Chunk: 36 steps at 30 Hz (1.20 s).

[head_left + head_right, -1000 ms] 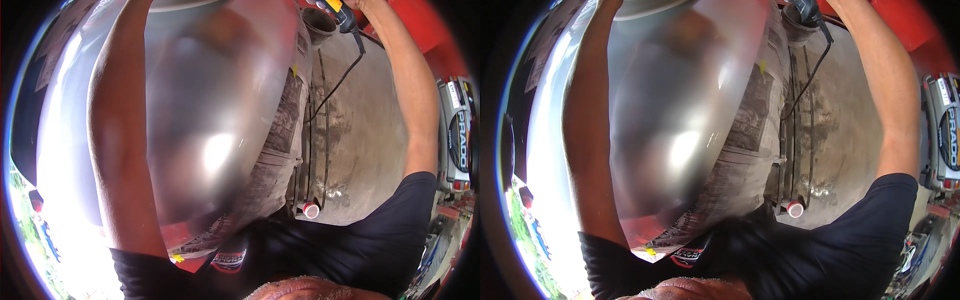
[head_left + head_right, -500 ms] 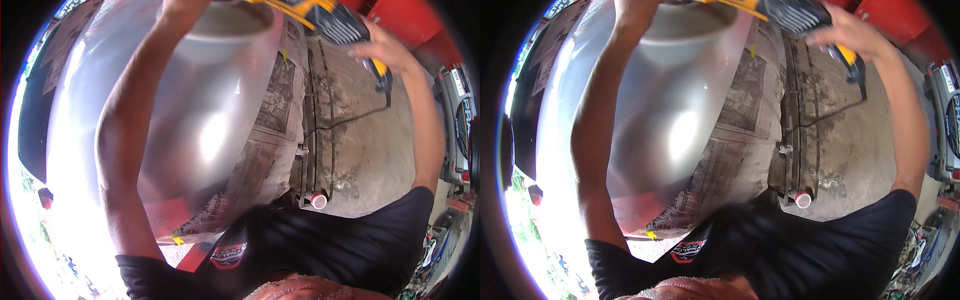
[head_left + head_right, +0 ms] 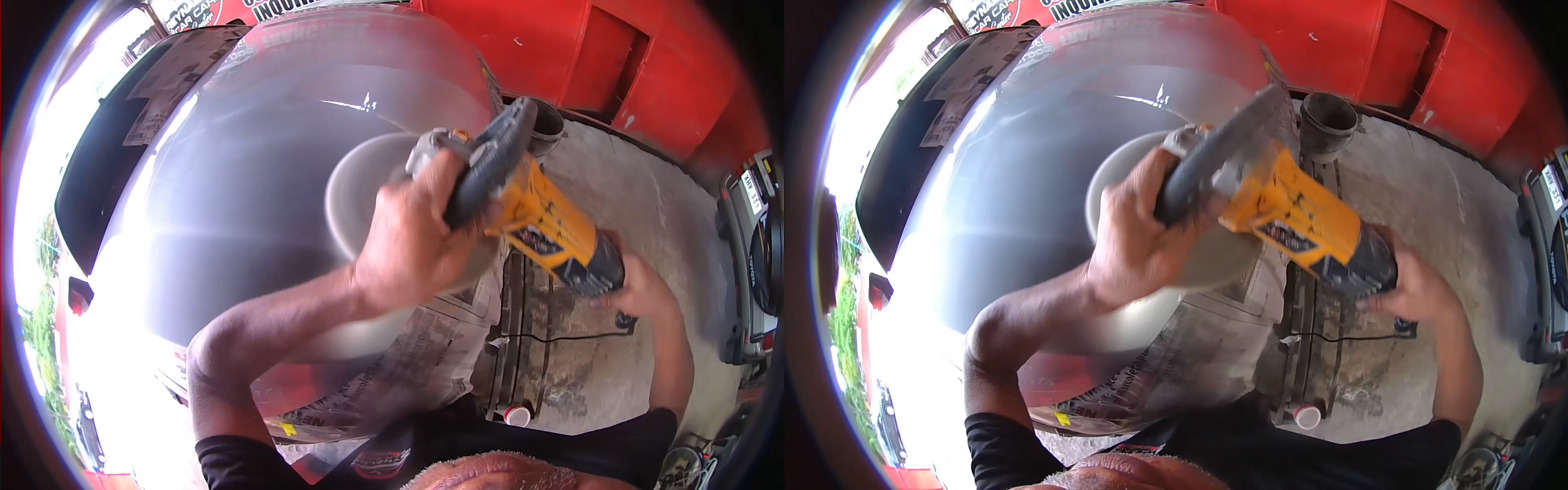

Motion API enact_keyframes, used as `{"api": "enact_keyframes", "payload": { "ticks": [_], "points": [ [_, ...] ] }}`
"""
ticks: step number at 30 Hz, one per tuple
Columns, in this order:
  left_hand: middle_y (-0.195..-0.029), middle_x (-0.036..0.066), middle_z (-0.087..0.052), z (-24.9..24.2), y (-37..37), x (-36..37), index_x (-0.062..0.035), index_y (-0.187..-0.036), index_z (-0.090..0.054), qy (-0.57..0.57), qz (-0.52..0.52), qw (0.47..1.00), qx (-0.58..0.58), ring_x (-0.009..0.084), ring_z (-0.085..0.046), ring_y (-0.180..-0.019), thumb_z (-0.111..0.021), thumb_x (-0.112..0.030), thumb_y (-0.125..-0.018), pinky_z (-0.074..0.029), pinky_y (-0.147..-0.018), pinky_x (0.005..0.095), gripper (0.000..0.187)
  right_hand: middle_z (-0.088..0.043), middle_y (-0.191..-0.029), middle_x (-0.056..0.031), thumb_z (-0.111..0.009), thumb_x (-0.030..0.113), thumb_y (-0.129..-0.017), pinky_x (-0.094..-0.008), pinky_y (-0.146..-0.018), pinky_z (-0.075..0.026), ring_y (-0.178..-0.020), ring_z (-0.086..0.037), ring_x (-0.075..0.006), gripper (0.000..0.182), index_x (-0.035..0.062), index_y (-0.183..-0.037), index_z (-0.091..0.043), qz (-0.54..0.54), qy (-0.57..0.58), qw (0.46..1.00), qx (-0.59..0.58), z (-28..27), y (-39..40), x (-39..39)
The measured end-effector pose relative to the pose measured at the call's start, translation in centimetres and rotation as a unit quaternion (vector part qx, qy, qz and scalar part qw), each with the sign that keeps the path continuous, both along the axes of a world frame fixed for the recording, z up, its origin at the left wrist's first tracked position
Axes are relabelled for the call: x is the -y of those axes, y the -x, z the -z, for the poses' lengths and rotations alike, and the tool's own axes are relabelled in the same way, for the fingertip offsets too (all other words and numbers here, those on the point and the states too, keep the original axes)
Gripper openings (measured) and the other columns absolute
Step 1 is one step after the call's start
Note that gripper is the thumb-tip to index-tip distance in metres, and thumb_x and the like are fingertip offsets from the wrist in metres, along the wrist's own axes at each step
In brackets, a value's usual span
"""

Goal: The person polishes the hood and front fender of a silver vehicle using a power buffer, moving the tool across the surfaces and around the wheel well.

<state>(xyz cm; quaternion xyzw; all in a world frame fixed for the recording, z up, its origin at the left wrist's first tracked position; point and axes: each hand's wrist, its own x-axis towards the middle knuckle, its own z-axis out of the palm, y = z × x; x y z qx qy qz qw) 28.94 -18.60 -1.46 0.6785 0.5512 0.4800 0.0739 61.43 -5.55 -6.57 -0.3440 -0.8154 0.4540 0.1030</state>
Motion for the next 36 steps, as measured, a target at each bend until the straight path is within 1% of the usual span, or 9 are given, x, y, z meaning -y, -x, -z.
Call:
{"api": "enact_keyframes", "payload": {
  "ticks": [5, 8, 9, 11, 12, 14, 24, 32, 36],
  "points": [
    [-0.074, 0.020, -0.065, -0.7, 2.5, -8.4, 0.0003, -0.093, -0.062, 0.012, -0.089, 0.996, -0.003, 0.0372, -0.069, -0.073, -0.078, -0.019, -0.082, -0.052, -0.065, 0.0410, 0.027, -0.056, -0.128, -0.0048, -0.086, 0.004, -0.068, -0.0327, -0.109, -0.038, -0.122, -0.051, -0.0162, 0.091, 0.0006, -0.145, -0.038, -0.022, 0.001, 0.997, -0.071, 0.3, 2.2, -6.5],
    [-0.077, 0.021, -0.069, 0.2, 6.6, -17.8, -0.0003, -0.092, -0.066, -0.100, -0.107, 0.988, -0.043, 0.0385, -0.070, -0.077, -0.079, -0.028, -0.081, -0.055, -0.068, 0.0415, 0.032, -0.064, -0.102, -0.0041, -0.081, 0.005, -0.076, -0.0294, -0.070, -0.053, -0.083, -0.062, -0.0127, 0.076, 0.0044, -0.141, -0.044, 0.046, 0.063, 0.993, -0.089, 0.7, 5.3, -12.0],
    [-0.071, 0.017, -0.066, 0.9, 7.7, -20.3, -0.0013, -0.092, -0.065, -0.175, -0.099, 0.978, -0.055, 0.0233, -0.066, -0.064, -0.077, -0.028, -0.086, -0.053, -0.064, 0.0376, 0.030, -0.066, -0.094, -0.0035, -0.079, 0.006, -0.079, -0.0284, -0.062, -0.051, -0.072, -0.060, -0.0111, 0.071, 0.0056, -0.141, -0.045, 0.039, 0.025, 0.996, -0.076, 0.6, 6.5, -13.3],
    [-0.072, 0.013, -0.066, -0.5, 8.6, -22.7, -0.0013, -0.095, -0.068, -0.071, -0.079, 0.992, 0.066, 0.0175, -0.060, -0.066, -0.076, -0.017, -0.085, -0.049, -0.062, 0.0374, 0.021, -0.066, -0.087, -0.0019, -0.078, 0.009, -0.081, -0.0271, -0.059, -0.050, -0.068, -0.059, -0.0094, 0.061, 0.0063, -0.135, -0.049, 0.012, 0.009, 0.994, -0.108, 0.9, 8.8, -15.6],
    [-0.081, 0.017, -0.072, 0.6, 11.1, -25.9, -0.0026, -0.092, -0.070, -0.097, -0.148, 0.984, -0.016, 0.0317, -0.074, -0.076, -0.079, -0.029, -0.080, -0.057, -0.065, 0.0410, 0.030, -0.064, -0.082, -0.0011, -0.078, 0.011, -0.082, -0.0263, -0.055, -0.049, -0.064, -0.057, -0.0080, 0.053, 0.0059, -0.129, -0.054, 0.031, -0.015, 0.995, -0.094, 1.5, 9.8, -16.7],
    [-0.078, 0.012, -0.068, 0.6, 12.8, -28.6, -0.0019, -0.100, -0.069, -0.163, -0.120, 0.979, -0.001, 0.0175, -0.062, -0.071, -0.075, -0.017, -0.084, -0.051, -0.068, 0.0374, 0.023, -0.061, -0.075, 0.0003, -0.078, 0.016, -0.083, -0.0242, -0.050, -0.046, -0.059, -0.056, -0.0063, 0.037, 0.0049, -0.114, -0.061, 0.026, -0.001, 0.998, -0.053, 0.6, 11.6, -17.1],
    [-0.078, 0.018, -0.069, 0.9, 4.9, -18.7, 0.0014, -0.101, -0.068, -0.077, -0.087, 0.993, -0.039, 0.0230, -0.067, -0.072, -0.074, -0.014, -0.082, -0.052, -0.067, 0.0394, 0.025, -0.063, -0.112, -0.0030, -0.083, 0.012, -0.075, -0.0302, -0.082, -0.052, -0.093, -0.061, -0.0138, 0.093, 0.0048, -0.153, -0.033, 0.074, 0.105, 0.990, -0.063, 3.9, 5.1, -10.8],
    [-0.073, 0.020, -0.063, 3.0, -4.1, -2.3, 0.0017, -0.102, -0.048, 0.005, 0.073, 0.997, 0.004, 0.0405, -0.070, -0.070, -0.073, -0.007, -0.085, -0.056, -0.058, 0.0449, 0.032, -0.057, -0.135, -0.0110, -0.095, 0.015, -0.055, -0.0358, -0.113, -0.035, -0.130, -0.051, -0.0215, 0.111, 0.0013, -0.149, -0.038, 0.048, 0.109, 0.991, -0.057, 8.3, -4.4, 1.1],
    [-0.082, 0.012, -0.064, 2.9, -5.6, 0.2, -0.0023, -0.110, -0.053, 0.103, 0.123, 0.987, -0.014, 0.0270, -0.072, -0.072, -0.075, -0.013, -0.089, -0.054, -0.060, 0.0390, 0.032, -0.059, -0.132, -0.0112, -0.095, 0.017, -0.055, -0.0358, -0.111, -0.037, -0.127, -0.053, -0.0218, 0.111, 0.0018, -0.149, -0.038, 0.104, 0.170, 0.979, -0.033, 9.0, -6.5, 4.3]
  ]
}}
